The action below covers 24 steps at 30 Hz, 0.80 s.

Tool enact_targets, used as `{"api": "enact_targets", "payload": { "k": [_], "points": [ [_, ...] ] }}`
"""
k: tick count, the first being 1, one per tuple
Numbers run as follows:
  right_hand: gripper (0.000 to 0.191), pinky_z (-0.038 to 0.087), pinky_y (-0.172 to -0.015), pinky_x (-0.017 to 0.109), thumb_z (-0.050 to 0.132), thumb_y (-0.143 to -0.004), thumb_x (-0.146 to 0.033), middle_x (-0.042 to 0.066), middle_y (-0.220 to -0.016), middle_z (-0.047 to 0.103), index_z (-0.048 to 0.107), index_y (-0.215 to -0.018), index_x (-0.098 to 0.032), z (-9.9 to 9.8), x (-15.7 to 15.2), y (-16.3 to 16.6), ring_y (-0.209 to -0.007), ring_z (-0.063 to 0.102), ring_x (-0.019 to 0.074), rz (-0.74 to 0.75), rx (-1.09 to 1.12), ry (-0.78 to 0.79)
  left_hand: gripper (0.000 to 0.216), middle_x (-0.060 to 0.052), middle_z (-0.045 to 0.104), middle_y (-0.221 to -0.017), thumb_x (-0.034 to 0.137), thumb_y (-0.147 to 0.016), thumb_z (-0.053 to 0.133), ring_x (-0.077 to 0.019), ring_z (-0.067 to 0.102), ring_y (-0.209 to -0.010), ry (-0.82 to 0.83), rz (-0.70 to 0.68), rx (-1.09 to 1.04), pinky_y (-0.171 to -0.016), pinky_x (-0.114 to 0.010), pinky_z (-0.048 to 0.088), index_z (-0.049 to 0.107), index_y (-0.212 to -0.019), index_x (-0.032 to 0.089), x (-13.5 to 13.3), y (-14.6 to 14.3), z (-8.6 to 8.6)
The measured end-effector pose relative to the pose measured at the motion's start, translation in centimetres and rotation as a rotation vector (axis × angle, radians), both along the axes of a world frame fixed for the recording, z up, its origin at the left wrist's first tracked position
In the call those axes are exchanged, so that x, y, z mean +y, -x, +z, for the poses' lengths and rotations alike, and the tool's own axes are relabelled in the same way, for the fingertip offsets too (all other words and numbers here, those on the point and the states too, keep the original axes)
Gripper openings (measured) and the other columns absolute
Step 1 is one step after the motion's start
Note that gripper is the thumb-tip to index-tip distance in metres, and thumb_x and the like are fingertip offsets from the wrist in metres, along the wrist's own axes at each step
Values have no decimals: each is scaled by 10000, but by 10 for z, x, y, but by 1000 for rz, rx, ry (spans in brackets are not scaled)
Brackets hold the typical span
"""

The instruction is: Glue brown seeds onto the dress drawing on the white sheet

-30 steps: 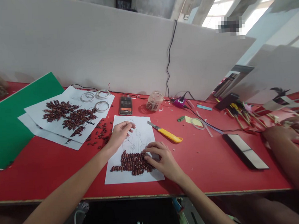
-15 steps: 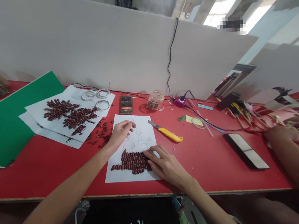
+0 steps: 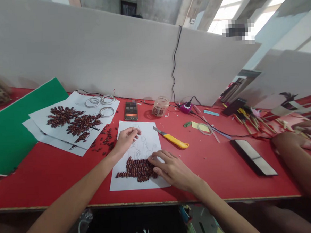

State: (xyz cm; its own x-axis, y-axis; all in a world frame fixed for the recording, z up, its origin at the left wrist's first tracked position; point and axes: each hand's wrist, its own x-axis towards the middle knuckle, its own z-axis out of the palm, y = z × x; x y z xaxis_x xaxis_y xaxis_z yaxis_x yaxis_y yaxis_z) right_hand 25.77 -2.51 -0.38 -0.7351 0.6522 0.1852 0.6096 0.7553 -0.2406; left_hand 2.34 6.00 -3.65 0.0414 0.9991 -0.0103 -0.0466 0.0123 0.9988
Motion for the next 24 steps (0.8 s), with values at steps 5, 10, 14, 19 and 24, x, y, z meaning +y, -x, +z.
{"api": "enact_targets", "payload": {
  "k": [5, 10, 14, 19, 24],
  "points": [
    [413, 511, -1051, 561, 477, -1065, -289, 137, -1426, 590, 539, -1472, -251, -1, 0, -5, -1298, 541, 321, -31, 18, -7, 273, -64, 742, -935, 446, -822, 634, -164, 632, -773, -1, -1, -3, -680, -261, 474, 734, -827, 192, -1, 0, 2],
    [394, 476, -1097, 585, 502, -1058, -266, 133, -1461, 587, 563, -1447, -248, -3, -3, -2, -1352, 514, 335, 12, -52, -29, 262, -63, 747, -931, 435, -829, 628, -169, 635, -777, -6, -1, 7, -684, -267, 477, 733, -825, 195, -1, 0, 1],
    [420, 458, -1120, 598, 513, -1045, -230, 148, -1457, 594, 544, -1463, -201, 1, -4, 4, -1381, 500, 349, 32, -111, -81, 267, -60, 748, -912, 433, -836, 620, -169, 632, -776, -27, -10, 24, -688, -267, 478, 736, -827, 193, -1, -1, -2],
    [297, 450, -1138, 564, 512, -1055, -263, 144, -1412, 628, 670, -1290, -172, 12, 9, 11, -1383, 512, 326, 100, -122, -106, 286, -67, 749, -914, 446, -830, 629, -168, 637, -769, -47, -15, 25, -686, -265, 482, 728, -828, 178, 1, -1, -3],
    [494, 390, -1200, 505, 453, -1087, -406, 132, -1559, 518, 474, -1526, -182, 5, 18, 38, -1484, 414, 263, 173, -11, -6, 286, -60, 726, -892, 444, -818, 637, -152, 624, -738, -25, 15, -40, -663, -254, 478, 721, -820, 170, 2, 0, -2]
  ]
}}
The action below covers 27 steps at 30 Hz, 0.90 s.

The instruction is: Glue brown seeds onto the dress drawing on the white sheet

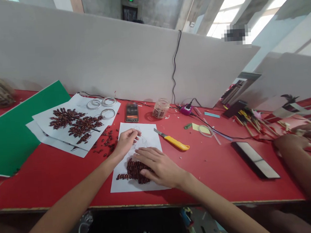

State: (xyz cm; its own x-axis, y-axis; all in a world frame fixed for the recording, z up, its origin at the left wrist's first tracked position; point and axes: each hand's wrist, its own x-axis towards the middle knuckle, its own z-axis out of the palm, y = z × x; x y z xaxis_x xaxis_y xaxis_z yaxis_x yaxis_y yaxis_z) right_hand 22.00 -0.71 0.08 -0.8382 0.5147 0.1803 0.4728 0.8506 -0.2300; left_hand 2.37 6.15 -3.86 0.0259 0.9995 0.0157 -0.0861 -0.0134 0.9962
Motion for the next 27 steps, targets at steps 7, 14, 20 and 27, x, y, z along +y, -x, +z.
{"api": "enact_targets", "payload": {
  "k": [7, 14, 20, 27],
  "points": [
    [875, 185, -1290, 490, 425, -1027, -672, 176, -1699, 215, 163, -1660, -127, -34, -4, 28, -1583, 195, 279, 131, -93, 171, 215, -55, 700, -882, 364, -781, 665, -127, 612, -700, 138, 76, -275, -670, -254, 497, 696, -810, 153, 5, 2, -4],
    [860, 47, -1303, 498, 367, -1055, -650, 156, -1706, 178, 80, -1664, -114, -6, -2, 32, -1595, 150, 243, 208, -77, 74, 118, -64, 709, -819, 206, -853, 613, -130, 657, -673, 320, 124, -544, -696, -265, 544, 696, -831, 125, 16, 11, -5],
    [952, 123, -1290, 501, 457, -988, -727, 154, -1719, 113, 125, -1665, -146, 0, 0, 49, -1603, 72, 284, 186, -46, -106, 239, -97, 722, -816, 208, -993, 489, -167, 724, -786, 455, 104, -701, -822, -296, 591, 674, -861, 133, 26, 21, -4],
    [946, 121, -1281, 549, 451, -975, -749, 164, -1722, 53, 153, -1665, -174, -9, 11, 53, -1600, 61, 326, 160, -49, -141, 285, -107, 741, -846, 233, -1042, 448, -178, 738, -789, 488, 53, -704, -799, -294, 596, 666, -890, 129, 25, 23, 1]
  ]
}}
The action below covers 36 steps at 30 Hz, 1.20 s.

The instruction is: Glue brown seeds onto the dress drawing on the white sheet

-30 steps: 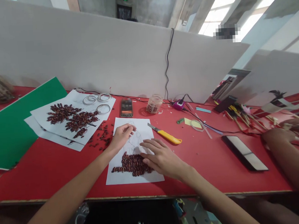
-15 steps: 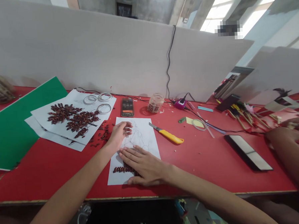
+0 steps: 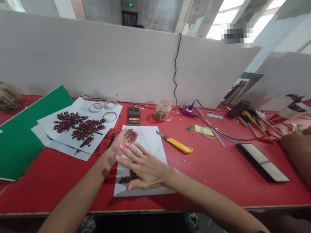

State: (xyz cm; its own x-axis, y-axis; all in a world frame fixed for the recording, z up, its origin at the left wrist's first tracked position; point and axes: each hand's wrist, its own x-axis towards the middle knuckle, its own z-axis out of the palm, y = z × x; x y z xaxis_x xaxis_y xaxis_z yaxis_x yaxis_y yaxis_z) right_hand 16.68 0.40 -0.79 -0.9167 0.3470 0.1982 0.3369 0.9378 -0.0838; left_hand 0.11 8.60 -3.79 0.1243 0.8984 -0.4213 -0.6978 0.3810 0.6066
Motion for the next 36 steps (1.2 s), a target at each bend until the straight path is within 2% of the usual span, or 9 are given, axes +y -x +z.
{"api": "enact_targets", "payload": {
  "k": [5, 8, 13, 16, 19, 22, 26, 29, 36],
  "points": [
    [878, 101, -1285, 554, 408, -1021, -698, 148, -1719, 129, 140, -1664, -164, -11, -3, 2, -1603, 42, 305, 44, -43, 31, 215, -107, 743, -855, 232, -1021, 492, -189, 743, -824, 24, 16, -1, -854, -317, 591, 671, -951, 136, 2, 2, -2],
    [903, 118, -1282, 550, 424, -1012, -704, 190, -1716, 84, 147, -1662, -141, -18, -5, 3, -1601, 55, 319, 35, -55, 69, 191, -108, 743, -874, 232, -1008, 515, -186, 743, -840, 37, 26, 23, -876, -309, 579, 668, -940, 140, 1, 1, -3],
    [908, 157, -1271, 590, 199, -1017, -750, 184, -1732, 60, -7, -1672, -156, 4, 9, -20, -1600, 58, 334, -24, 210, 129, 107, -85, 737, -874, 228, -919, 630, -181, 709, -769, -155, -58, 198, -769, -292, 556, 691, -886, 147, -5, -3, 5],
    [705, 295, -1233, 572, 201, -1074, -634, 141, -1686, 280, 133, -1667, -259, 10, 25, -57, -1550, 274, 309, -206, 411, 154, 57, -63, 729, -870, 213, -861, 689, -182, 676, -753, -438, -104, 547, -701, -257, 515, 731, -864, 175, -5, 12, 22],
    [523, 407, -1158, 567, 319, -1105, -475, 140, -1547, 475, 352, -1592, -287, -3, 43, -95, -1435, 441, 308, -457, 538, 164, 91, -61, 729, -876, 133, -775, 744, -227, 659, -874, -636, -17, 965, -826, -267, 510, 757, -790, 222, 0, 45, 37],
    [415, 480, -1084, 542, 343, -1107, -407, 135, -1357, 617, 548, -1433, -254, -21, 55, -115, -1290, 560, 298, -628, 653, 176, 211, -75, 698, -807, 40, -682, 745, -286, 650, -963, -592, 7, 1209, -974, -309, 479, 712, -655, 247, 3, 74, 38],
    [355, 517, -1013, 494, 366, -1106, -372, 114, -1210, 678, 651, -1273, -242, -29, 55, -115, -1150, 627, 276, -620, 603, 208, 207, -101, 668, -841, 59, -726, 694, -305, 650, -992, -600, -131, 1488, -1018, -349, 459, 652, -633, 239, 2, 78, 23],
    [321, 494, -999, 504, 393, -1100, -339, 107, -1227, 677, 653, -1268, -253, -27, 50, -112, -1145, 617, 282, -572, 535, 158, 205, -108, 662, -887, 60, -769, 647, -303, 644, -1019, -656, -154, 1539, -1022, -356, 452, 642, -669, 238, 3, 64, 14],
    [277, 507, -960, 505, 424, -1090, -299, 110, -1194, 686, 661, -1223, -248, -27, 47, -112, -1107, 627, 286, -542, 551, 134, 335, -97, 564, -745, -8, -804, 550, -338, 638, -1043, -538, -4, 1463, -1055, -392, 416, 470, -594, 240, 3, 51, 5]
  ]
}}
